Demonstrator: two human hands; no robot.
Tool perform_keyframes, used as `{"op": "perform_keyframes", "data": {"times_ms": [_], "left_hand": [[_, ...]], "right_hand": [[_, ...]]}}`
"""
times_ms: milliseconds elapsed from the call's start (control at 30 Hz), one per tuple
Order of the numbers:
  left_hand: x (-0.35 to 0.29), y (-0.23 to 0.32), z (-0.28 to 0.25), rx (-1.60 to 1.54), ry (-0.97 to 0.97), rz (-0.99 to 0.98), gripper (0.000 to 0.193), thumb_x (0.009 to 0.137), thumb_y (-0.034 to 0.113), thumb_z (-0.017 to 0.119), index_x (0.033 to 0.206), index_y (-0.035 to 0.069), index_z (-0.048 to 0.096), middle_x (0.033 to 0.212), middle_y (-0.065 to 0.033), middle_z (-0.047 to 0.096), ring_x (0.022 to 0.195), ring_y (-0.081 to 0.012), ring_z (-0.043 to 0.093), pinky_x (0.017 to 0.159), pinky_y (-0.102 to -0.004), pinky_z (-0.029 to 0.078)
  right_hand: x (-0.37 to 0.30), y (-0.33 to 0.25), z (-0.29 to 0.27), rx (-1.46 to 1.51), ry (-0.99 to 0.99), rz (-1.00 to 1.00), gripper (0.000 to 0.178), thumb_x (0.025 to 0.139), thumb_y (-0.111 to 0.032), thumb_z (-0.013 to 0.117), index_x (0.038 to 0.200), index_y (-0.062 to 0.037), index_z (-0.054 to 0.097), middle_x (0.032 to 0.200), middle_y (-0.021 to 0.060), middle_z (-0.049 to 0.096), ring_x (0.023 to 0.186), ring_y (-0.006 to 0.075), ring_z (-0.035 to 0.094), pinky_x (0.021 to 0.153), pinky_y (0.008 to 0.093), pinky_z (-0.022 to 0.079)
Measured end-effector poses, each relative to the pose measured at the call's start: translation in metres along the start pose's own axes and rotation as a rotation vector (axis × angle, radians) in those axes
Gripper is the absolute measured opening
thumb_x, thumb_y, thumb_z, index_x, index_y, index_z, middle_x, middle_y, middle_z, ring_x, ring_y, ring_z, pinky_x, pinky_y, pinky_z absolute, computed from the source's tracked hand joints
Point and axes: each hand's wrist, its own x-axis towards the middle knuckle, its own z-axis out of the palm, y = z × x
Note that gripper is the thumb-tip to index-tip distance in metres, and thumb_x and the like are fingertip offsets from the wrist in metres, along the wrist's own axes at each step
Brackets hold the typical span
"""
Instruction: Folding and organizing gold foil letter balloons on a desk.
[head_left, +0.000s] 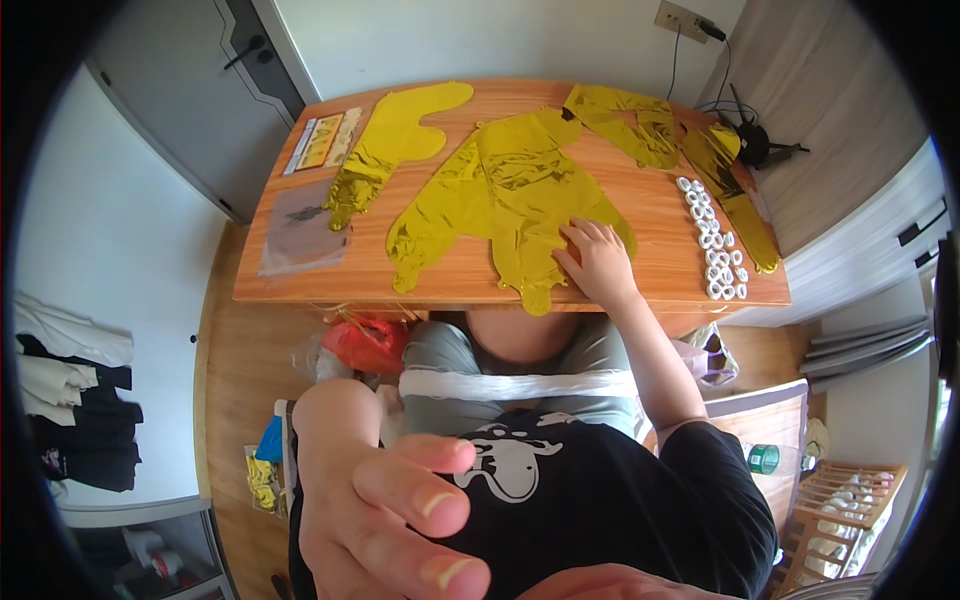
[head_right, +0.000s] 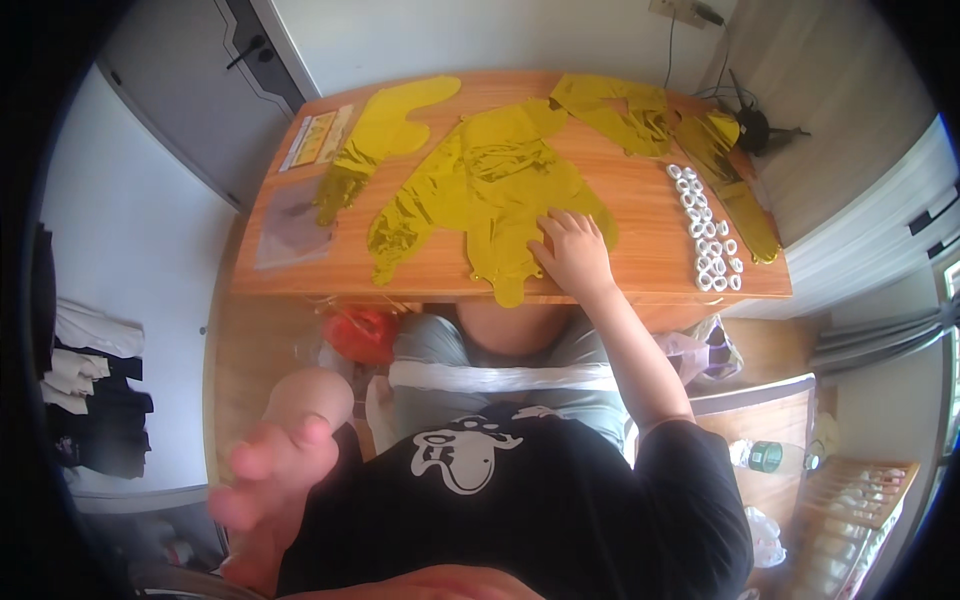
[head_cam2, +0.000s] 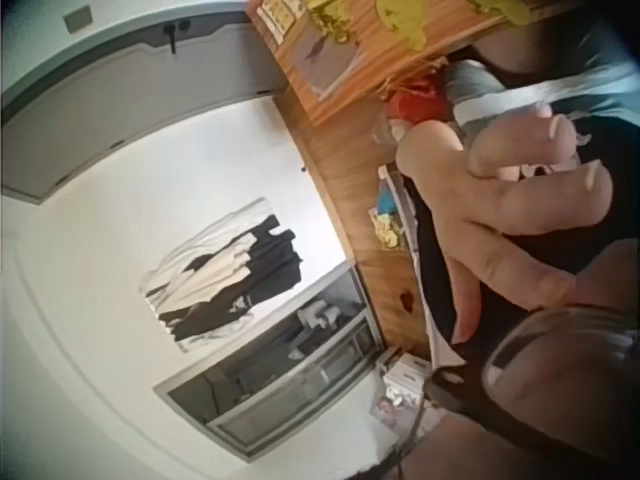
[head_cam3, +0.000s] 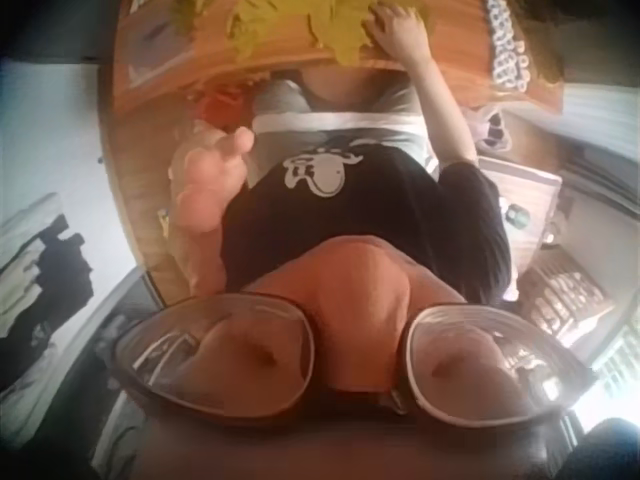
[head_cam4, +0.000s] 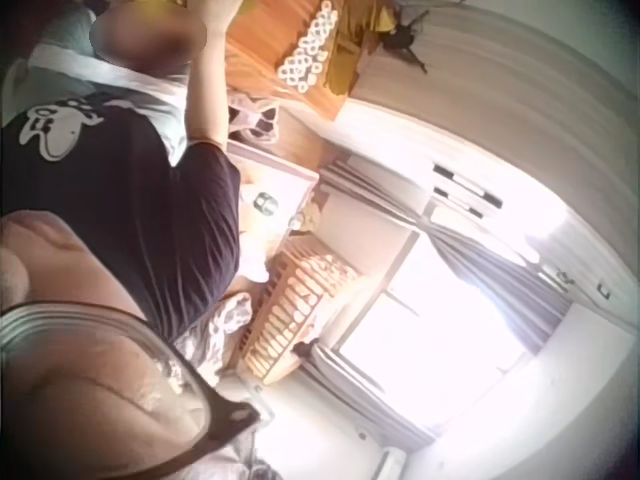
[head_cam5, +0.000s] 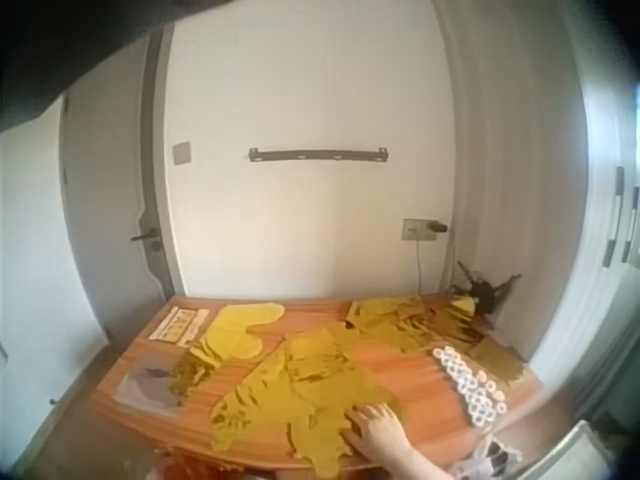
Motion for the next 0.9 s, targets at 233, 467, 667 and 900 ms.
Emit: {"op": "perform_keyframes", "data": {"times_ms": [233, 467, 667, 900], "left_hand": [[-0.013, -0.010, -0.030, 0.129, -0.025, 0.037, 0.049, 0.094, 0.064, 0.062, 0.137, 0.042, 0.064, 0.175, 0.0047, 0.007, 0.160, -0.0282, -0.005, 0.125, -0.0558, -0.004], [0.011, 0.004, -0.032, -0.097, 0.305, 0.740, 0.044, 0.078, 0.064, 0.077, 0.113, 0.038, 0.074, 0.151, 0.0048, 0.049, 0.150, -0.0240, 0.027, 0.119, -0.0559, 0.016], [0.038, -0.009, -0.049, -0.149, 0.371, 0.733, 0.042, 0.079, 0.055, 0.078, 0.112, 0.029, 0.073, 0.144, 0.0007, 0.056, 0.144, -0.0225, 0.039, 0.118, -0.0537, 0.024], [0.032, -0.062, -0.065, -0.111, 0.467, 0.593, 0.041, 0.082, 0.044, 0.075, 0.116, 0.023, 0.070, 0.144, -0.0028, 0.056, 0.143, -0.0236, 0.041, 0.118, -0.0521, 0.026]], "right_hand": [[-0.018, -0.007, -0.016, -0.042, -0.052, 0.017, 0.042, 0.089, -0.033, 0.073, 0.123, -0.0079, 0.070, 0.132, 0.0146, 0.066, 0.126, 0.0344, 0.058, 0.110, 0.0478, 0.042], [-0.018, -0.009, -0.015, -0.063, 0.004, 0.027, 0.044, 0.089, -0.034, 0.075, 0.125, -0.0098, 0.069, 0.137, 0.0138, 0.063, 0.130, 0.0350, 0.054, 0.112, 0.0489, 0.041], [-0.024, -0.005, -0.018, -0.119, -0.046, 0.006, 0.040, 0.089, -0.035, 0.074, 0.124, -0.0135, 0.072, 0.139, 0.0120, 0.062, 0.133, 0.0360, 0.053, 0.114, 0.0499, 0.039], [-0.022, -0.007, -0.014, -0.135, -0.008, 0.010, 0.040, 0.089, -0.035, 0.074, 0.123, -0.0125, 0.073, 0.134, 0.0120, 0.064, 0.129, 0.0363, 0.056, 0.112, 0.0490, 0.041]]}}
